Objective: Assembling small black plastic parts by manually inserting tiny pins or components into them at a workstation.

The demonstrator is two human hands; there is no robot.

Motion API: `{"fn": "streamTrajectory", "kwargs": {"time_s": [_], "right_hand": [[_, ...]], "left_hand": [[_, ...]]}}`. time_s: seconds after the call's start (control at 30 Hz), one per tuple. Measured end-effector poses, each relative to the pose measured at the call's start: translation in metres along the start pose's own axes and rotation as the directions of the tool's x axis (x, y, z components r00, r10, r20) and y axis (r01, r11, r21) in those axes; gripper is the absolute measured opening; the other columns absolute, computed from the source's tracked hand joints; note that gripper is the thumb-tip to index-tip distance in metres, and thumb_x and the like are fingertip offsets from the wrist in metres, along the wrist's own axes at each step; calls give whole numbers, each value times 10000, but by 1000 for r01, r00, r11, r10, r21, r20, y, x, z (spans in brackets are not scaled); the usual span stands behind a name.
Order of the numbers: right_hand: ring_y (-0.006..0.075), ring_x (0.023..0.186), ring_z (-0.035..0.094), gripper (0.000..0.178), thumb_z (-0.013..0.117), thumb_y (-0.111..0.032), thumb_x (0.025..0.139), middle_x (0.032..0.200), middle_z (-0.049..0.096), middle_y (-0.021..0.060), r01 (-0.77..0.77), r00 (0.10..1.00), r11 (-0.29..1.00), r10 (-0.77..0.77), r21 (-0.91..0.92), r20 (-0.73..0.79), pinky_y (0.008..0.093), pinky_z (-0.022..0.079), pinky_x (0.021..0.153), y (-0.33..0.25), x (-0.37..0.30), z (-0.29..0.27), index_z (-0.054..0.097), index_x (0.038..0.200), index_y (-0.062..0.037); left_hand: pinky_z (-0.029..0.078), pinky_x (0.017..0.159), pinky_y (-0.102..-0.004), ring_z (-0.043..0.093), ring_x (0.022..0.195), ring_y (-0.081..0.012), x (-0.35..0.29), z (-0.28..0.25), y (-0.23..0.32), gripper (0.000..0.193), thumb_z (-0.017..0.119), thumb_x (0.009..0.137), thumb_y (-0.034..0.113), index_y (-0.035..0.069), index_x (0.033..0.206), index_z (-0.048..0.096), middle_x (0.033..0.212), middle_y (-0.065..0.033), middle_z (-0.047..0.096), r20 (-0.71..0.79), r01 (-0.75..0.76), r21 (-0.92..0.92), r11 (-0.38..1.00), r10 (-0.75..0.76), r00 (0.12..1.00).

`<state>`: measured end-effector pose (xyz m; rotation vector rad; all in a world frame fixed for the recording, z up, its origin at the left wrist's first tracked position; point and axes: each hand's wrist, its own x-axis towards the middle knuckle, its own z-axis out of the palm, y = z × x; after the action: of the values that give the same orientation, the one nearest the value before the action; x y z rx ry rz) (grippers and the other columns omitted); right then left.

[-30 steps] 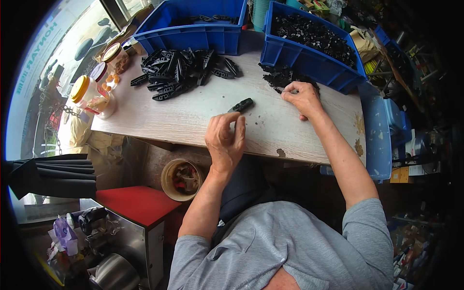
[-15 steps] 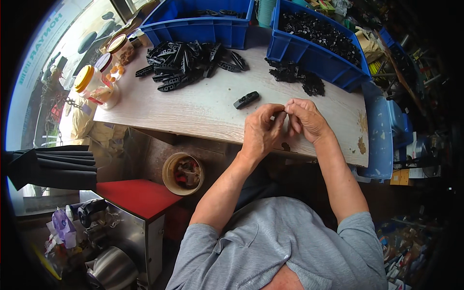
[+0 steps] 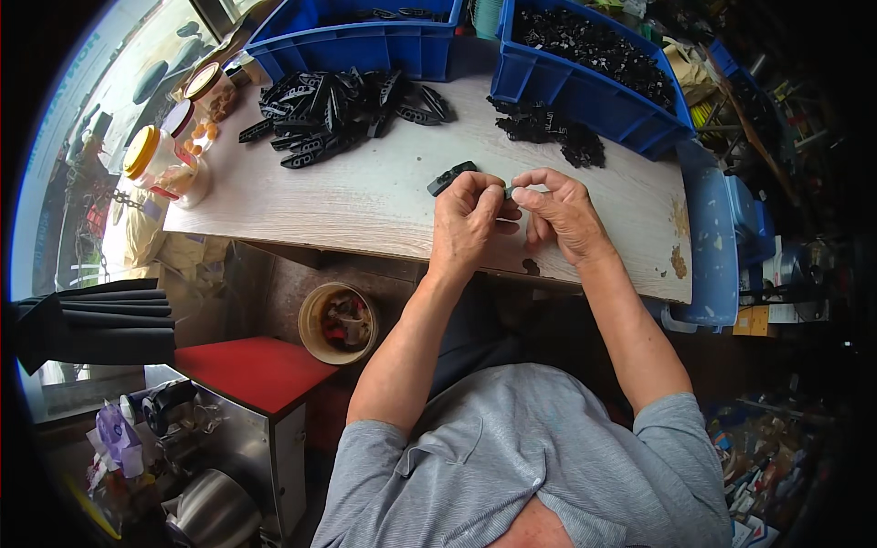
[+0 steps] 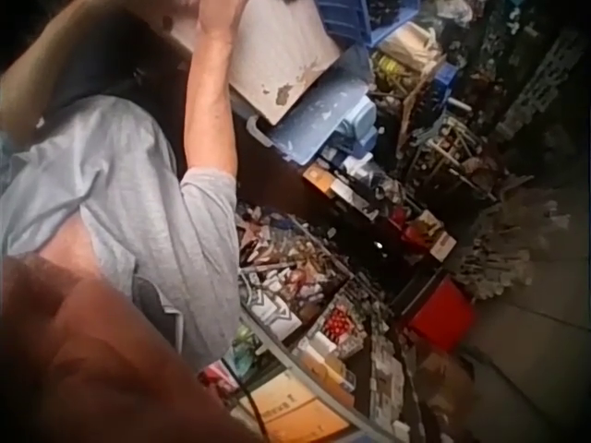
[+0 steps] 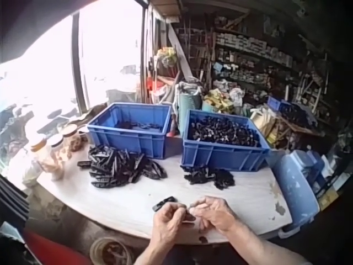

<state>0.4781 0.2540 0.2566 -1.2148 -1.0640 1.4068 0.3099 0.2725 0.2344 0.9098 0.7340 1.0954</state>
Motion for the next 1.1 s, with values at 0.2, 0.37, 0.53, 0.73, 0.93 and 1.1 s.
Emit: {"fn": "streamTrajectory", "kwargs": {"time_s": [0.2, 0.37, 0.53, 0.73, 0.93, 1.1], "right_hand": [[104, 424, 513, 208, 759, -182, 867, 543, 534, 1, 14, 1000, 1000, -14, 2, -25, 286, 506, 450, 4, 3, -5, 667, 987, -40], [156, 456, 562, 162, 736, -193, 887, 516, 507, 13, 29, 998, 996, -25, 80, -51, 324, 526, 456, -9, -5, -4, 656, 941, -63], [168, 502, 594, 161, 721, -214, 902, 546, 529, 19, 54, 995, 981, -37, 186, -93, 385, 587, 515, -13, -10, -6, 651, 982, -93], [150, 563, 601, 151, 715, -212, 912, 591, 553, 10, 122, 989, 963, -98, 239, -108, 410, 616, 590, -16, -11, -13, 652, 994, -102], [102, 541, 585, 151, 762, -193, 873, 594, 564, -15, 119, 989, 947, -87, 298, -118, 258, 524, 574, -16, -11, -11, 696, 956, -86], [65, 589, 575, 152, 774, -172, 864, 663, 625, -34, 135, 985, 970, -110, 203, -133, 209, 460, 574, -17, -8, -18, 709, 956, -70]], "left_hand": [[578, 693, -321, 690, 824, -207, -4, 1, -1, 171, 637, 952, 121, -12, 1056, 611, 906, -103, 684, -19, -116, 216, 969, 123, 992], [440, 866, -461, 556, 1044, -345, 4, -19, 20, 273, 703, 825, 138, 48, 1078, 649, 1114, -141, 640, 95, -270, 954, 134, 718, 690], [459, 847, -424, 596, 1007, -304, 10, -19, 24, 259, 750, 799, 167, 100, 1032, 661, 1061, -75, 673, 169, -207, 978, -9, 608, 776], [503, 696, -315, 625, 765, -195, -4, 7, 16, 220, 726, 846, 77, 48, 1040, 628, 906, -72, 672, 4, -307, 686, 660, 419, 908], [506, 651, -233, 603, 722, -89, -7, 29, 10, 224, 720, 886, 59, -7, 1068, 609, 862, -40, 667, -2, -108, 87, 990, 108, 994], [528, 654, -226, 640, 725, -92, 1, 37, 2, 212, 720, 885, 43, -21, 1054, 609, 843, -49, 683, 43, -119, 5, 993, 118, 992]]}}
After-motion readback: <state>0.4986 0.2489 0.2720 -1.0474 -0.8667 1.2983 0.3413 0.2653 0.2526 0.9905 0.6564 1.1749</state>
